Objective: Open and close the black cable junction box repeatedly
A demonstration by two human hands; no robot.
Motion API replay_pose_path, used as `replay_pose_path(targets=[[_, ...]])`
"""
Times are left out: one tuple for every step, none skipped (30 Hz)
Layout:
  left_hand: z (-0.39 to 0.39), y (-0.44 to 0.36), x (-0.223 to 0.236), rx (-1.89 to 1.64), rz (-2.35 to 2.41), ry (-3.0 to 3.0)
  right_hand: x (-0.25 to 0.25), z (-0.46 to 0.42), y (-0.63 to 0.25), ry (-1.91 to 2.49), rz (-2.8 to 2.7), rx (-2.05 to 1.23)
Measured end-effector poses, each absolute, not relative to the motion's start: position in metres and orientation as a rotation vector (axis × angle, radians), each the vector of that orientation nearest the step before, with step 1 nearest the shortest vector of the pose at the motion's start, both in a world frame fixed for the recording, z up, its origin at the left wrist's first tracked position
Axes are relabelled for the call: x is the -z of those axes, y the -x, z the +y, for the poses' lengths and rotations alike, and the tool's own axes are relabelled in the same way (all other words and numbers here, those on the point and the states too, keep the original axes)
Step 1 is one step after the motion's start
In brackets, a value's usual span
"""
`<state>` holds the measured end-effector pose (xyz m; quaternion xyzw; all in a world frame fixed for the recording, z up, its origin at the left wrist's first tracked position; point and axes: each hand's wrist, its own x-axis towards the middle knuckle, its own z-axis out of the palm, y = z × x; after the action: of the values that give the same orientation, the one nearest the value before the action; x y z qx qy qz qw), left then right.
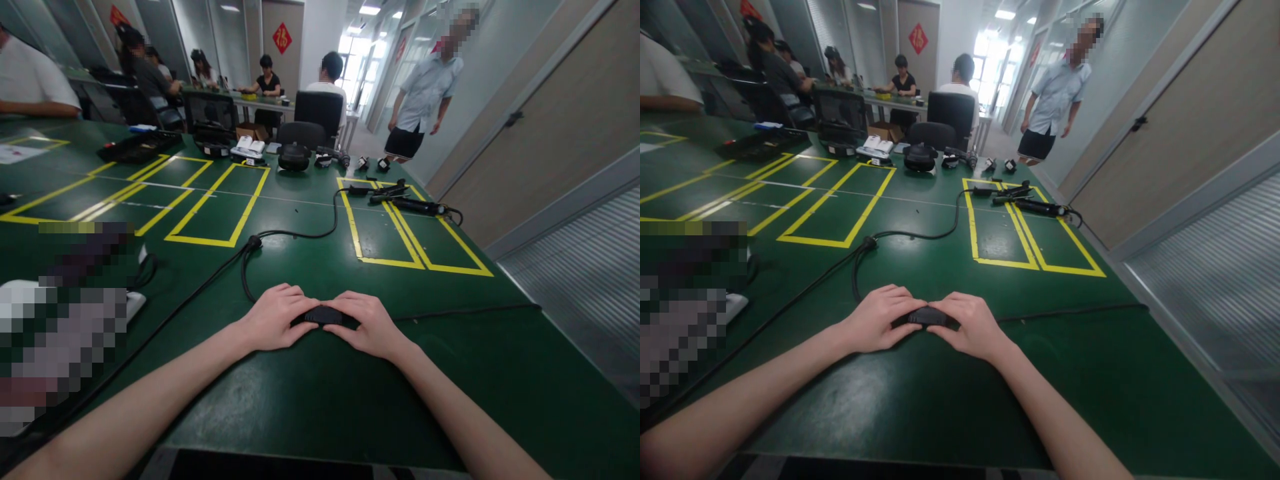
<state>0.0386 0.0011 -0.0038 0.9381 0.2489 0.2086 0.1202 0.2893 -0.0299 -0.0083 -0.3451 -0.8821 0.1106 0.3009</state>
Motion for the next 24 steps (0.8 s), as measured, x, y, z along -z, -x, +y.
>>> replay_pose_path(targets=[[0.001, -0.039, 0.004, -0.617, 0.733, -2.738, 0.008, -0.030, -0.289, 0.911, -2.343, -0.286], [0.001, -0.039, 0.004, -0.628, 0.736, -2.731, 0.008, -0.030, -0.289, 0.909, -2.347, -0.270], [0.001, -0.039, 0.005, -0.638, 0.730, -2.722, 0.008, -0.030, -0.288, 0.906, -2.348, -0.252], [0.001, -0.039, 0.005, -0.644, 0.712, -2.712, 0.008, -0.030, -0.288, 0.905, -2.347, -0.235], [0.002, -0.039, 0.006, -0.651, 0.689, -2.703, 0.008, -0.030, -0.288, 0.902, -2.347, -0.226], [0.002, -0.039, 0.008, -0.660, 0.664, -2.696, 0.008, -0.030, -0.287, 0.900, -2.345, -0.224], [0.002, -0.039, 0.009, -0.675, 0.645, -2.694, 0.008, -0.029, -0.287, 0.897, -2.343, -0.226], [0.003, -0.039, 0.010, -0.698, 0.637, -2.696, 0.008, -0.029, -0.287, 0.895, -2.338, -0.225], [0.003, -0.038, 0.011, -0.722, 0.636, -2.700, 0.008, -0.029, -0.287, 0.893, -2.331, -0.220], [0.003, -0.038, 0.011, -0.751, 0.638, -2.703, 0.008, -0.029, -0.287, 0.887, -2.325, -0.208], [0.003, -0.038, 0.011, -0.775, 0.634, -2.704, 0.008, -0.028, -0.287, 0.871, -2.320, -0.186], [0.003, -0.039, 0.011, -0.787, 0.630, -2.698, 0.008, -0.029, -0.287, 0.844, -2.317, -0.151], [0.003, -0.039, 0.009, -0.784, 0.632, -2.684, 0.008, -0.029, -0.287, 0.810, -2.316, -0.103], [0.002, -0.039, 0.008, -0.772, 0.644, -2.659, 0.007, -0.029, -0.288, 0.774, -2.319, -0.046], [0.002, -0.040, 0.006, -0.747, 0.668, -2.627, 0.007, -0.030, -0.288, 0.743, -2.323, 0.016], [0.001, -0.041, 0.004, -0.704, 0.703, -2.591, 0.007, -0.031, -0.288, 0.721, -2.328, 0.076], [0.001, -0.041, 0.002, -0.655, 0.746, -2.551, 0.006, -0.032, -0.288, 0.710, -2.336, 0.129], [0.001, -0.042, 0.000, -0.597, 0.785, -2.515, 0.006, -0.033, -0.288, 0.707, -2.346, 0.176], [0.001, -0.043, -0.002, -0.550, 0.815, -2.477, 0.006, -0.034, -0.288, 0.705, -2.359, 0.217], [0.002, -0.044, -0.003, -0.513, 0.835, -2.437, 0.005, -0.035, -0.288, 0.700, -2.372, 0.252], [0.002, -0.044, -0.003, -0.489, 0.842, -2.394, 0.005, -0.036, -0.288, 0.695, -2.384, 0.280], [0.003, -0.045, -0.004, -0.485, 0.840, -2.347, 0.005, -0.036, -0.288, 0.688, -2.395, 0.298], [0.003, -0.045, -0.003, -0.496, 0.834, -2.301, 0.005, -0.036, -0.287, 0.679, -2.405, 0.302], [0.003, -0.045, -0.003, -0.517, 0.827, -2.259, 0.006, -0.035, -0.287, 0.675, -2.415, 0.291]])
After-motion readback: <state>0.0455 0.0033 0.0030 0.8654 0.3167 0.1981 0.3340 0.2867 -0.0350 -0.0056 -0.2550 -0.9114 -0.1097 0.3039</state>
